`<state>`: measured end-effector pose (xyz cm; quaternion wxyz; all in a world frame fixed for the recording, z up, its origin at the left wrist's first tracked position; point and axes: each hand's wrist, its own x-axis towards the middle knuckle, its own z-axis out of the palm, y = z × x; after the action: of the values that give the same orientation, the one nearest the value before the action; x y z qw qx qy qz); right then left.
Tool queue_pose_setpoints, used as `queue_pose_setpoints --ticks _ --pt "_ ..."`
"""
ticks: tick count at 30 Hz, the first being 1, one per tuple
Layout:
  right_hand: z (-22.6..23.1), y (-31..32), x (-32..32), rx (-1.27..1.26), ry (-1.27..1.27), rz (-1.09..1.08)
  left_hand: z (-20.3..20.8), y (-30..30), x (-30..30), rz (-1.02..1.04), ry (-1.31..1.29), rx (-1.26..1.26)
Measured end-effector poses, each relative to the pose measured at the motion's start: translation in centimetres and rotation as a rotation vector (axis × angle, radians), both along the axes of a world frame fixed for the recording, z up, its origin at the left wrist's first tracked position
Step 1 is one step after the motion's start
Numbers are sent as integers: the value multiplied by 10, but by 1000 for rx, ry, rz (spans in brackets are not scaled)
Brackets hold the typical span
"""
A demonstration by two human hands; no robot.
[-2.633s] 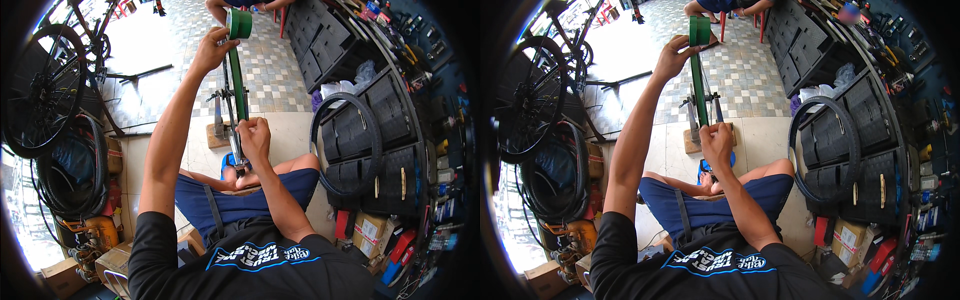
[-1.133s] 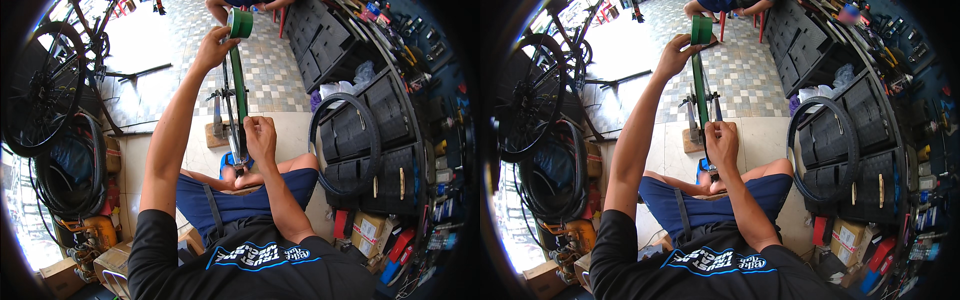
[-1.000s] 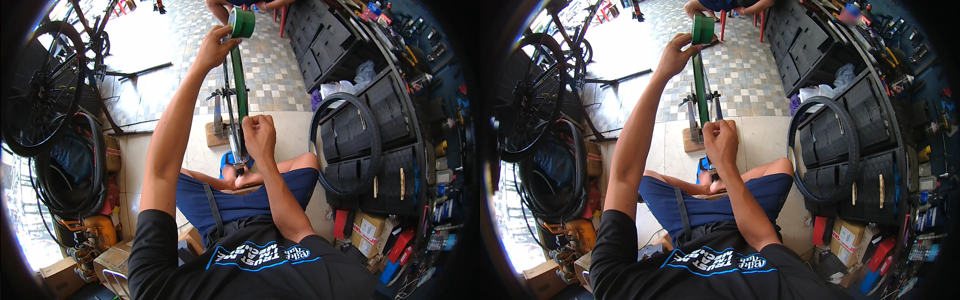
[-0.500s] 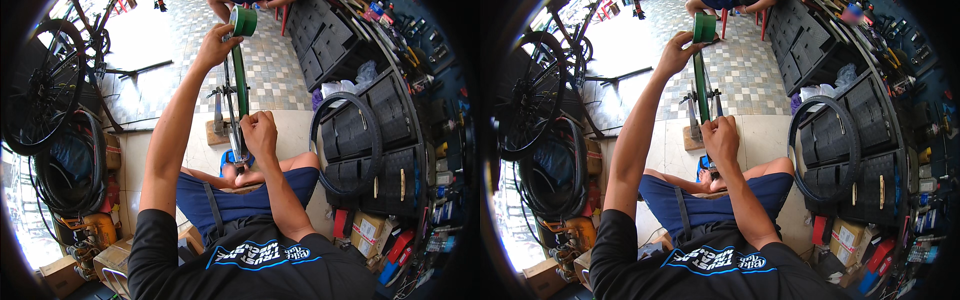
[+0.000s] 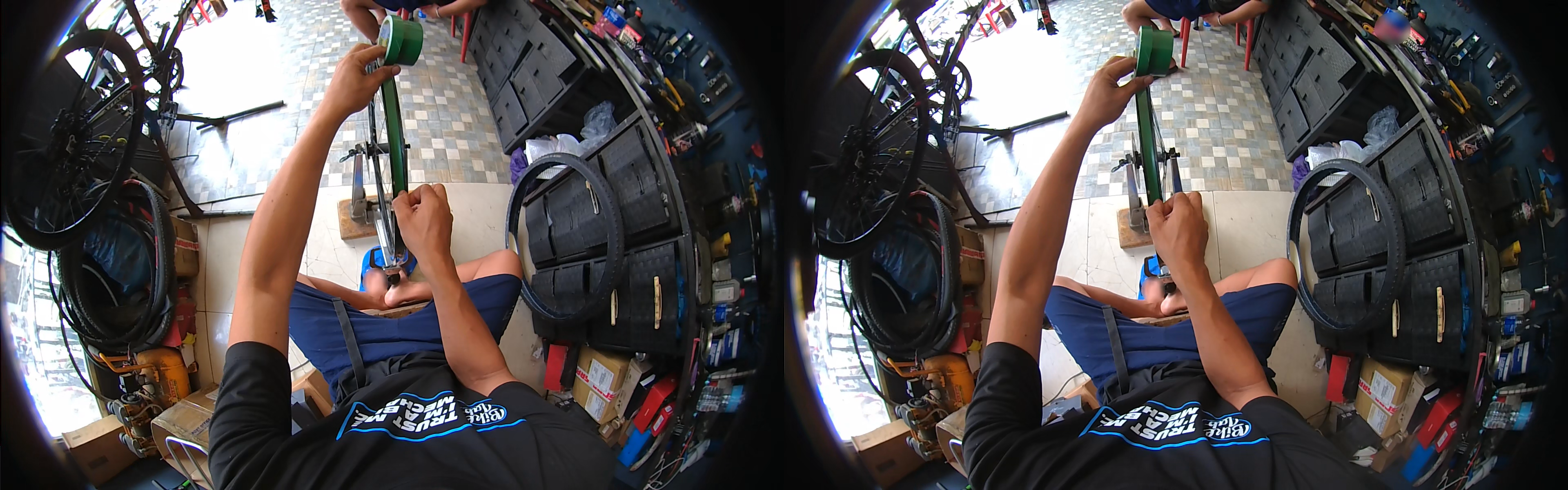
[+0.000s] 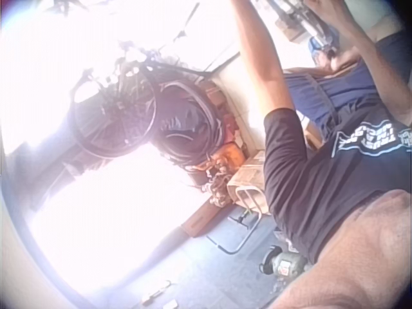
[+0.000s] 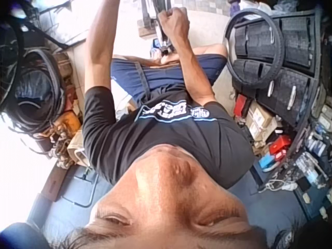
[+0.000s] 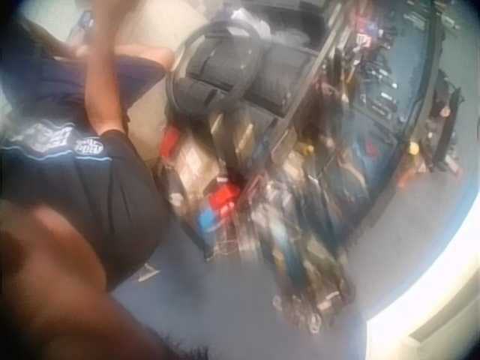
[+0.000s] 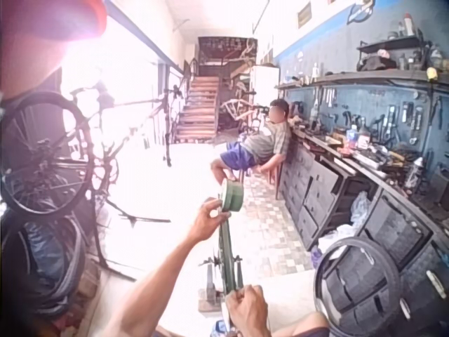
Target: The person sits on the floor and wraps green rim tape around a bicycle wheel rim that is mounted on a stand. They rotate the wheel and apply the tape in overlapping layers to cover the rim surface.
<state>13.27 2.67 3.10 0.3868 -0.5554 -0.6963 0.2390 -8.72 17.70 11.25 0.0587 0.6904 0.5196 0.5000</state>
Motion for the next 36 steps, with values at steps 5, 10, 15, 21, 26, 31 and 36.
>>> queue_pose_setpoints --ticks 5,10,15,21,26,31,36 --pt "0 1 2 6 -35 21 -1 -4 1 15 -9 -11" --pt "2 6 13 -115 -62 36 -1 -5 3 36 5 14" --pt "-5 25 21 -119 347 270 1 2 2 40 -18 29" --pt "20 46 8 -150 35 371 0 5 0 66 -13 32" --pt "-11 30 4 60 229 396 -2 9 0 72 -12 22" --pt "-32 24 13 95 245 472 -6 4 6 89 -17 54" --pt "-46 24 17 -78 402 546 -7 0 7 81 -13 69"
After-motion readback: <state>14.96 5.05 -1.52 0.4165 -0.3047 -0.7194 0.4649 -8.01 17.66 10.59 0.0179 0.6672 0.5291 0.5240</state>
